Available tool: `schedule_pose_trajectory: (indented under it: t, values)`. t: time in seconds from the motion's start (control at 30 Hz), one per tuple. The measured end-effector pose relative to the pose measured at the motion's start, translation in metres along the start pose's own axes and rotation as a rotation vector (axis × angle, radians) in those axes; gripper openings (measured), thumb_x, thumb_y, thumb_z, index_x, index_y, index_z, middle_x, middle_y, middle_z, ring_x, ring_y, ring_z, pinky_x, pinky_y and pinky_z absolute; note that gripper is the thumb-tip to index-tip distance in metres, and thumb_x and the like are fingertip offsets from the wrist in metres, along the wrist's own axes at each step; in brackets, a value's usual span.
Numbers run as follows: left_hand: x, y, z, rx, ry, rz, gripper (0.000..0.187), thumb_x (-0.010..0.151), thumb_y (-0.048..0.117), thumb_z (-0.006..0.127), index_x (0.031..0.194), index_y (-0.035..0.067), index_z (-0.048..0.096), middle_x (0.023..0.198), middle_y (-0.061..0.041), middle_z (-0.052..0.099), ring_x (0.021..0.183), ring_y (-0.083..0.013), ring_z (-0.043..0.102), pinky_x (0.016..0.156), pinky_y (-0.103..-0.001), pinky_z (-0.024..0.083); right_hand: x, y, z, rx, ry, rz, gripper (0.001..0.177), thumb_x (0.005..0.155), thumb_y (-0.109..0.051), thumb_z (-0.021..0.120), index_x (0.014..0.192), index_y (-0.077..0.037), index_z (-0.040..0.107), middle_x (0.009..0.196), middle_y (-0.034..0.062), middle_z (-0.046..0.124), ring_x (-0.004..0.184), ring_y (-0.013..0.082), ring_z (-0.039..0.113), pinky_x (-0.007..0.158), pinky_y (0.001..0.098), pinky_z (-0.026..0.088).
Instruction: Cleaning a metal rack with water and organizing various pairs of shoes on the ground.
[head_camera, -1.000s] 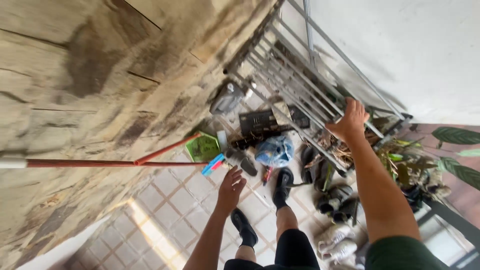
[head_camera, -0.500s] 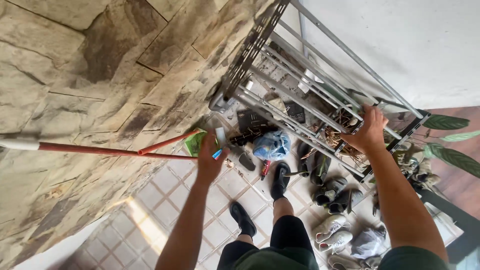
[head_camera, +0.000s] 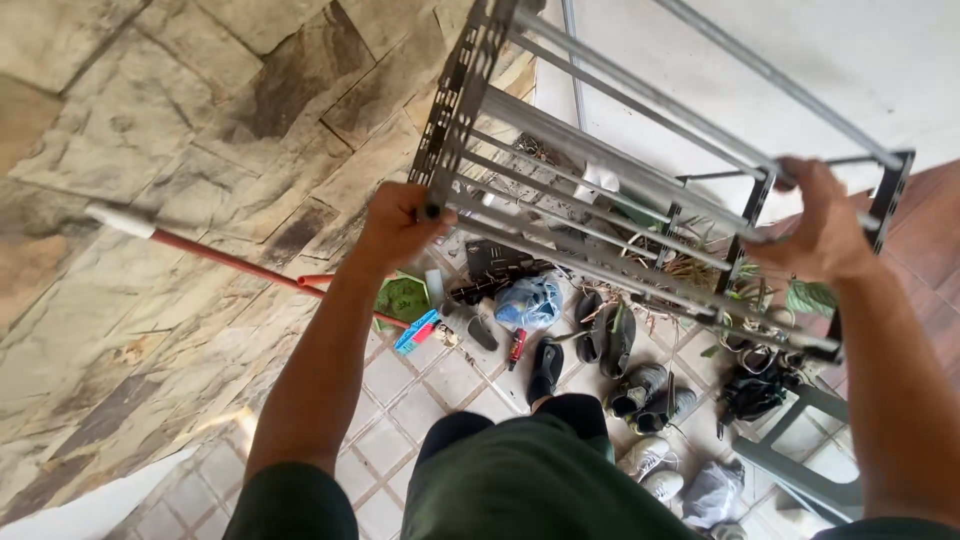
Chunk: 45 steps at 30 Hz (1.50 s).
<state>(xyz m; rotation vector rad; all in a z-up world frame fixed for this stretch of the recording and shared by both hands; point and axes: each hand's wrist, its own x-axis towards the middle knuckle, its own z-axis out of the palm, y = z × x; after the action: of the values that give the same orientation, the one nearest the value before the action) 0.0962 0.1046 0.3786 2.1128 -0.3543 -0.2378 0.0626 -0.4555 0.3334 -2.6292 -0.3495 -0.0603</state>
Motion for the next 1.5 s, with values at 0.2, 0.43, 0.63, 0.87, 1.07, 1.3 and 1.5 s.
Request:
schedule_pose_trajectory:
  t: [0.2,0.43,0.63,0.87,1.07,1.3,1.5]
  values:
    - [-0.067,0.003,-0.003,-0.374,0.430,0.336,0.036,0.105,0.025,0.071,0.077,0.005,0.060,0.064,0.005,0.047,0.058,-0.0058,0.038,0.054,-0.028,0.028,0.007,-0.163,-0.062,-0.510,0.205,-0.154,0.097,0.056,-0.024,0.099,0.139,0.006,0.059,0.132,0.0277,0.063,0.119,0.0423,0.060,0.103,0.0563,0.048]
    - [-0.169,-0.013,-0.033,-0.462,0.604,0.096,0.044,0.105,0.033,0.067,0.071,0.007,0.057,0.060,0.009,0.043,0.056,-0.0047,0.034,0.050,-0.029,0.025,-0.146,-0.369,0.058,0.788,-0.149,-0.483,0.023,0.102,-0.020,0.074,0.122,-0.010,0.067,0.131,0.0153,0.071,0.127,0.0324,0.067,0.112,0.0509,0.056]
    - [-0.255,0.006,-0.067,-0.464,0.523,0.128,0.038,0.102,0.034,0.067,0.073,0.009,0.064,0.058,0.009,0.047,0.054,-0.0046,0.037,0.050,-0.029,0.026,-0.135,-0.391,0.229,0.278,-0.192,0.200,0.033,0.097,-0.026,0.068,0.126,-0.010,0.071,0.109,0.0137,0.076,0.083,0.0246,0.076,0.077,0.0378,0.060]
    - [-0.328,0.031,-0.105,-0.433,0.509,0.262,0.044,0.105,0.033,0.068,0.071,0.007,0.057,0.062,0.009,0.045,0.059,-0.0041,0.035,0.053,-0.029,0.025,-0.078,-0.438,0.263,0.211,0.085,-0.205,0.054,0.083,-0.019,0.078,0.135,-0.011,0.065,0.124,0.0206,0.066,0.107,0.0391,0.064,0.089,0.0469,0.054]
    - [-0.373,0.032,-0.124,-0.431,0.622,0.293,0.045,0.108,0.031,0.066,0.072,0.008,0.053,0.065,0.008,0.044,0.061,-0.0037,0.035,0.054,-0.028,0.026,-0.087,-0.452,0.286,-0.111,-0.351,-0.128,0.025,0.098,-0.034,0.070,0.117,-0.019,0.073,0.115,0.0081,0.073,0.111,0.0319,0.065,0.098,0.0469,0.052]
    - [-0.380,0.076,-0.072,-0.571,0.652,0.295,0.044,0.109,0.032,0.063,0.073,0.010,0.049,0.061,0.007,0.044,0.054,-0.0036,0.035,0.050,-0.027,0.025,-0.148,-0.493,0.274,0.286,0.100,-0.332,0.025,0.092,-0.029,0.073,0.106,-0.008,0.076,0.101,0.0143,0.075,0.091,0.0321,0.071,0.080,0.0447,0.056]
    - [-0.380,0.113,-0.009,-0.632,0.674,0.324,0.045,0.108,0.034,0.063,0.072,0.010,0.049,0.060,0.007,0.044,0.053,-0.0039,0.035,0.049,-0.027,0.024,-0.162,-0.517,0.260,0.503,-0.033,-0.018,0.039,0.087,-0.039,0.081,0.093,-0.001,0.072,0.079,0.0119,0.074,0.072,0.0259,0.072,0.069,0.0413,0.055]
